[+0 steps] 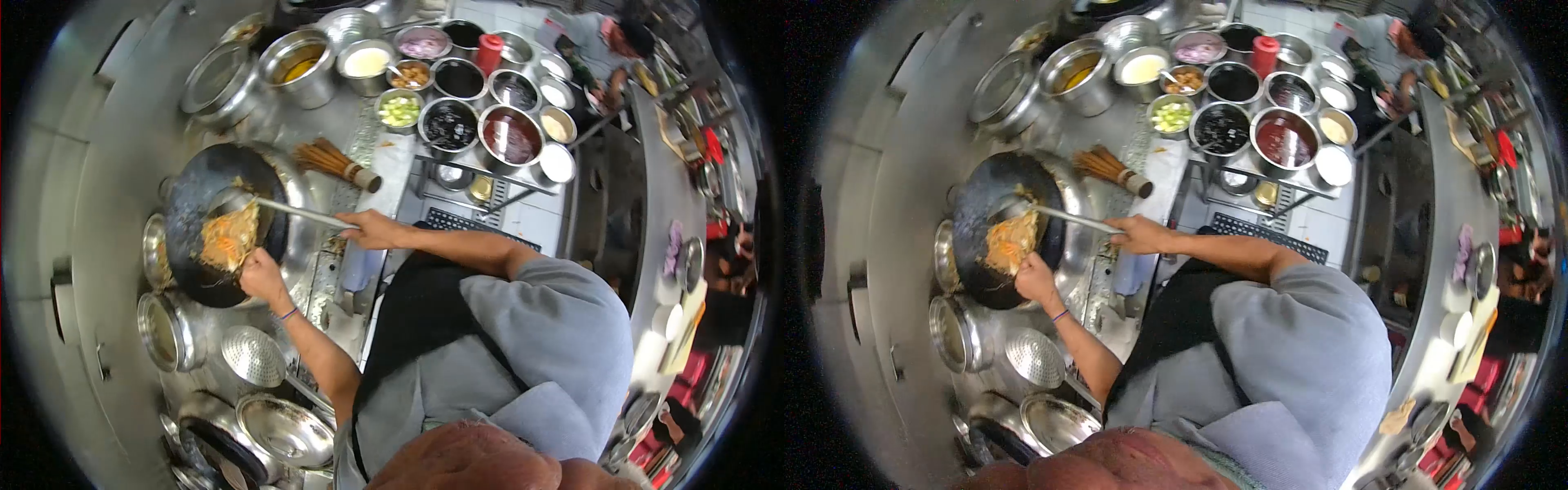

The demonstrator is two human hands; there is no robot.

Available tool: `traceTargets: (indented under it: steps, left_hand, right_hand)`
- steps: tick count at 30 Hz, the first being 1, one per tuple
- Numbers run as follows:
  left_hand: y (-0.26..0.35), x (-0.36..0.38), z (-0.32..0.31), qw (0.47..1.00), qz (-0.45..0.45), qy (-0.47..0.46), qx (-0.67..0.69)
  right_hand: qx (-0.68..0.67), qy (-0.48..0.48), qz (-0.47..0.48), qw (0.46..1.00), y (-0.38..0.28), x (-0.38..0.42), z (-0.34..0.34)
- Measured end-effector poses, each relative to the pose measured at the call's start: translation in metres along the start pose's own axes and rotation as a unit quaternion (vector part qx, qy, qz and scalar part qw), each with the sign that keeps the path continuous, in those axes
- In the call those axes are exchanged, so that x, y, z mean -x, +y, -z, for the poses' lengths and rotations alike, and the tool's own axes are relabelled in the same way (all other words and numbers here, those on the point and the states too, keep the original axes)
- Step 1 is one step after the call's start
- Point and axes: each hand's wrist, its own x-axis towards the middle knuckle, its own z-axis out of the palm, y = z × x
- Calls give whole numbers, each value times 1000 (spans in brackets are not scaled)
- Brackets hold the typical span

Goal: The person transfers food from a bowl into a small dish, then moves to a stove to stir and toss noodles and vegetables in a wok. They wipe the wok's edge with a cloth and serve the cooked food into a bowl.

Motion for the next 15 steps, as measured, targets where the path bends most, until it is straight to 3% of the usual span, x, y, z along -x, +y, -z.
traceTargets:
  steps: [5, 6, 7, 9, 11, 13, 14, 15]
  left_hand:
    - [5, 0, 3, 999, 16, 12, 38]
    - [7, 0, 5, 998, 26, 3, 50]
    - [6, 0, 3, 999, 24, 5, 44]
    - [4, 1, 0, 999, 23, 9, 32]
    - [6, 1, 3, 999, 30, 5, 32]
    - [3, 1, 1, 999, 41, -6, 29]
    - [4, 0, 3, 999, 41, -8, 31]
    - [7, 0, 6, 999, 41, -10, 34]
  right_hand:
    - [-53, 91, -89, 990, -49, -25, 39]
    - [17, 190, 6, 982, -28, -38, 37]
    - [14, 175, -37, 984, -57, -47, 60]
    - [106, 183, 33, 977, -61, -75, 89]
    - [159, 151, -26, 975, -56, -113, 125]
    - [259, 212, 52, 941, -39, -156, 160]
    - [114, 112, -109, 981, -64, -169, 182]
    - [85, 81, -159, 980, -74, -183, 197]
